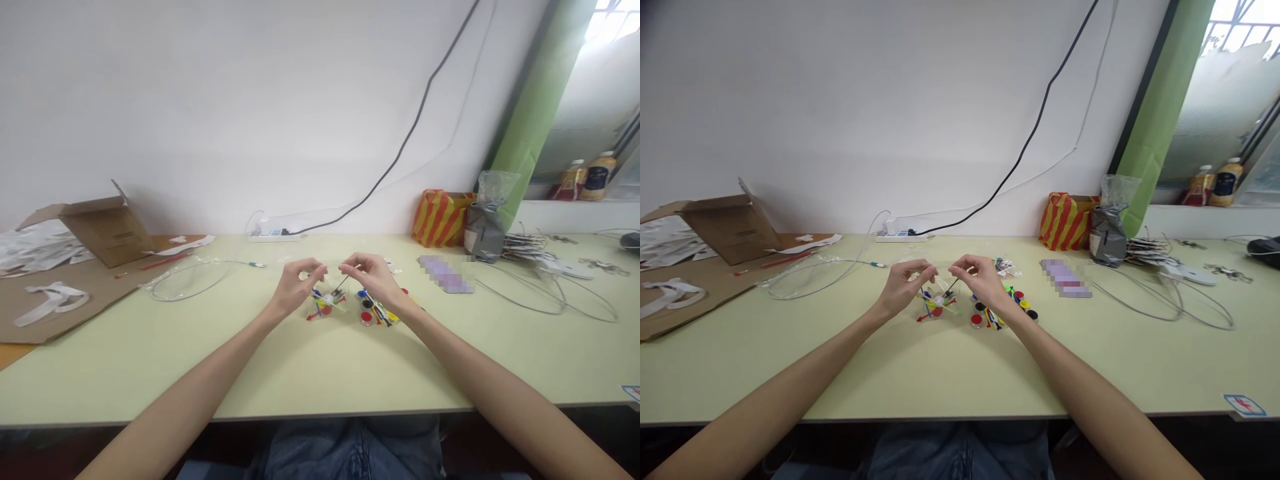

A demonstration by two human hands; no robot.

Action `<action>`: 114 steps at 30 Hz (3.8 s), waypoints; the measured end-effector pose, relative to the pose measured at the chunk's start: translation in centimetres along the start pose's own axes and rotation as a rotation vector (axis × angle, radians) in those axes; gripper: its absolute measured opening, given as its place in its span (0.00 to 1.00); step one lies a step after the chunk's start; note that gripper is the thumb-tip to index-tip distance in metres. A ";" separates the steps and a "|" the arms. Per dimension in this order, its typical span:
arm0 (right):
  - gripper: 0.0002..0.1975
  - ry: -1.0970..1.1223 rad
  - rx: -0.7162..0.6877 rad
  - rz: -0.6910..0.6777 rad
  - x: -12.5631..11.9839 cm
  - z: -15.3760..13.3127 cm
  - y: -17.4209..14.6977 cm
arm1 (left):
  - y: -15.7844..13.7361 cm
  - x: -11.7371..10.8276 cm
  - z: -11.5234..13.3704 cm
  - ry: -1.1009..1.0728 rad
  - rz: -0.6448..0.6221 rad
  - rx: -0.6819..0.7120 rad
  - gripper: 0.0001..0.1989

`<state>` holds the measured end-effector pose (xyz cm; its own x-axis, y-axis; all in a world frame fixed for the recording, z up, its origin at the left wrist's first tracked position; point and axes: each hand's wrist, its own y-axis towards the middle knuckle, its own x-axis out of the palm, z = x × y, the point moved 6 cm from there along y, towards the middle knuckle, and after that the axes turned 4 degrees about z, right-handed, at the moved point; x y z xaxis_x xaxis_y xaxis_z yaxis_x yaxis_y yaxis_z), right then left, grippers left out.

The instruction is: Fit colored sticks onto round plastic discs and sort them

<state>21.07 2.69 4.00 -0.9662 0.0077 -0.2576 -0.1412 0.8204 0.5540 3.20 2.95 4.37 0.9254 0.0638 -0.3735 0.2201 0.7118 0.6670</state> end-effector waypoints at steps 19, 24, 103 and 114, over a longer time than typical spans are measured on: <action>0.22 0.215 0.118 -0.264 1.9 0.9 -0.4 | 0.4 -1.6 -0.9 -0.110 0.167 -0.061 0.16; 0.29 0.290 0.275 -0.446 4.3 2.5 0.0 | 0.6 -2.6 -2.1 -0.140 0.260 -0.080 0.18; 0.07 -0.661 0.145 -0.273 -3.6 9.0 1.1 | -2.6 6.0 -2.3 0.387 -0.625 0.186 0.26; 0.11 -0.765 0.154 -0.263 -3.2 8.6 1.2 | -2.7 6.0 -2.3 0.408 -0.630 0.181 0.27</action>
<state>25.80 8.53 -1.31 -0.4839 0.1455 -0.8629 -0.2577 0.9187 0.2993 7.45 3.01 -1.15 0.4294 -0.0378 -0.9023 0.7473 0.5759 0.3315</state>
